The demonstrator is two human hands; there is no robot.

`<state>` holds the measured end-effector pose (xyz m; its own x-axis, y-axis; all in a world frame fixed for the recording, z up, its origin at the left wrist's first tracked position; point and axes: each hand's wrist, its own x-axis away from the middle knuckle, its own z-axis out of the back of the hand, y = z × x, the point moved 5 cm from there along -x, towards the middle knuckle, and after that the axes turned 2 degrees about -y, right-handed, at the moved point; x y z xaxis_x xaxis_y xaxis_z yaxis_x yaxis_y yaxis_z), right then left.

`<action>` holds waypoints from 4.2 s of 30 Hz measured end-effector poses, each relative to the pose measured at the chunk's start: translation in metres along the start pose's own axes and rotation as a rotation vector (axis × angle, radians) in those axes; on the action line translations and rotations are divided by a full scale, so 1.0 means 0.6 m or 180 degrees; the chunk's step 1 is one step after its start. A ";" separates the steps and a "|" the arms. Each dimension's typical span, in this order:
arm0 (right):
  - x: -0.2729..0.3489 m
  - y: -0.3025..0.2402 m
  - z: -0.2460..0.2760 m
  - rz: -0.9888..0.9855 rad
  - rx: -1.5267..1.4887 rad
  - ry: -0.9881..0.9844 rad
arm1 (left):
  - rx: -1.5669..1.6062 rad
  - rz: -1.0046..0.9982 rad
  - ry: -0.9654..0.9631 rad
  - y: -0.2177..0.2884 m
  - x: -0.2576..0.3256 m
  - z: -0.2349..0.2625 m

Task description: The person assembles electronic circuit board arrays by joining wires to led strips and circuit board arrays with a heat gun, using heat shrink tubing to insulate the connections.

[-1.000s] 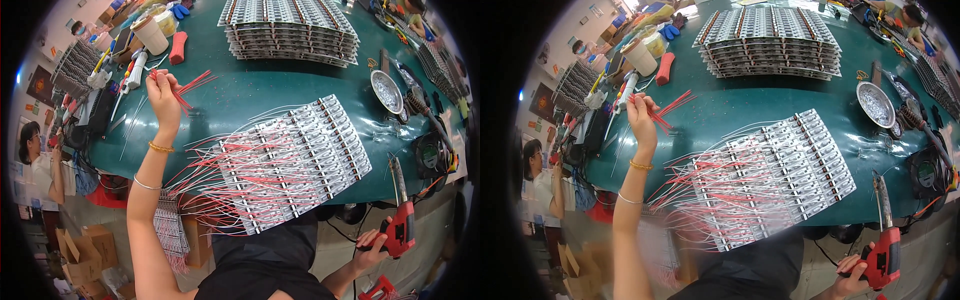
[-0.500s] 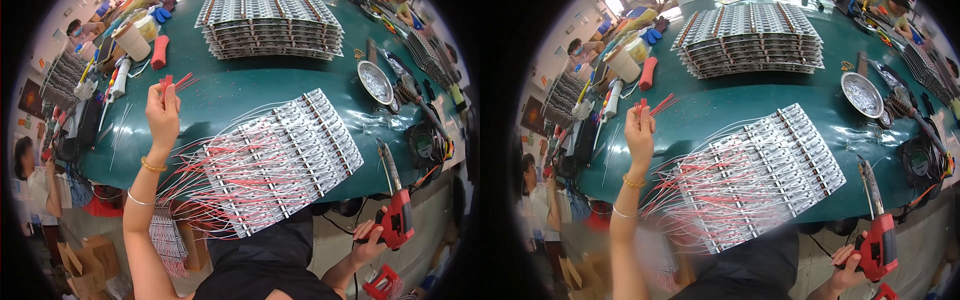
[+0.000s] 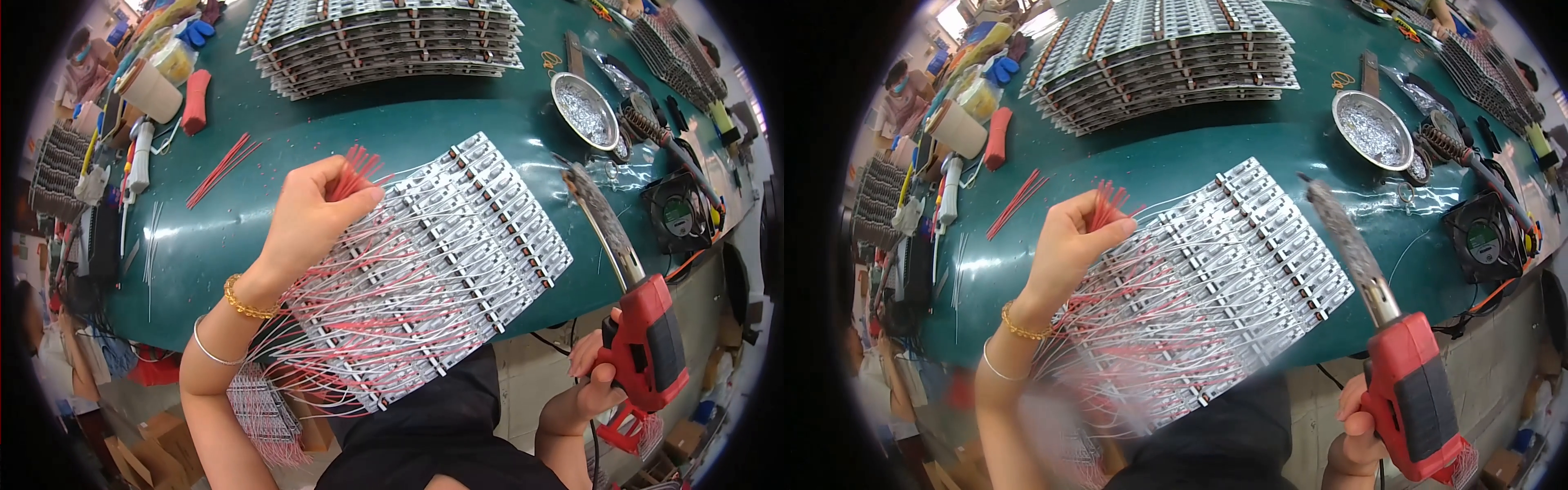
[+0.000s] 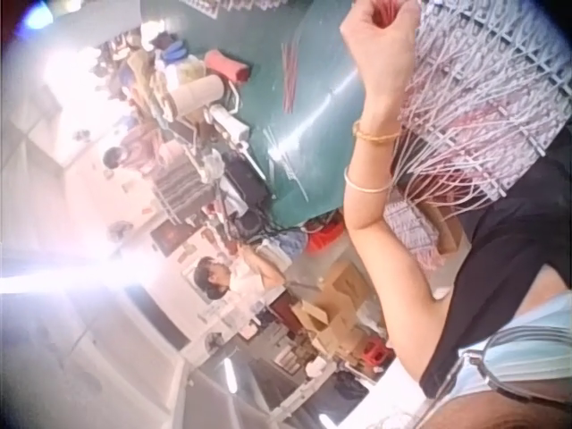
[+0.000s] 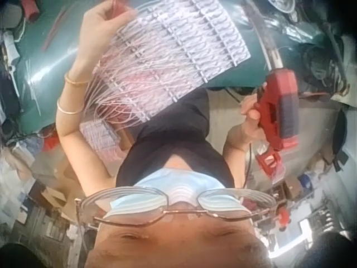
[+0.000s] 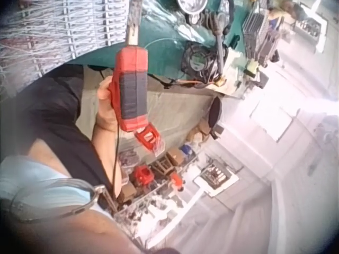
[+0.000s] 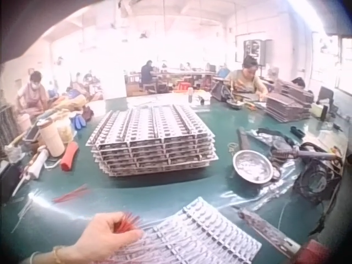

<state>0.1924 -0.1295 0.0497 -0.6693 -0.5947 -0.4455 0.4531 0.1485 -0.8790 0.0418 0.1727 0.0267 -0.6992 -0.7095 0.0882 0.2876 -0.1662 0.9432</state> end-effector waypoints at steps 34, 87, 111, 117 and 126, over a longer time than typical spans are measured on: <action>-0.032 0.076 -0.077 -0.1668 -0.0394 -0.0391 | -0.1033 -0.0632 -0.0014 0.002 -0.088 -0.091; -0.014 0.079 -0.062 -0.1820 -0.0676 -0.0217 | -0.1218 -0.0876 0.0074 0.009 -0.068 -0.110; -0.002 0.073 -0.049 -0.1597 -0.0611 -0.0056 | -0.1638 -0.2083 0.0642 0.037 -0.060 -0.077; 0.000 0.067 -0.026 -0.1577 -0.0902 -0.0107 | -0.0878 -0.0738 -0.0029 0.058 -0.044 -0.090; 0.004 0.073 -0.037 -0.1751 -0.0671 -0.0233 | -0.1671 -0.0944 0.0057 0.033 -0.047 -0.125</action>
<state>0.1977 -0.1070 0.0066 -0.7269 -0.6807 0.0915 -0.0807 -0.0476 -0.9956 0.1162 0.1380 0.0192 -0.7893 -0.5916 -0.1642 0.3698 -0.6716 0.6420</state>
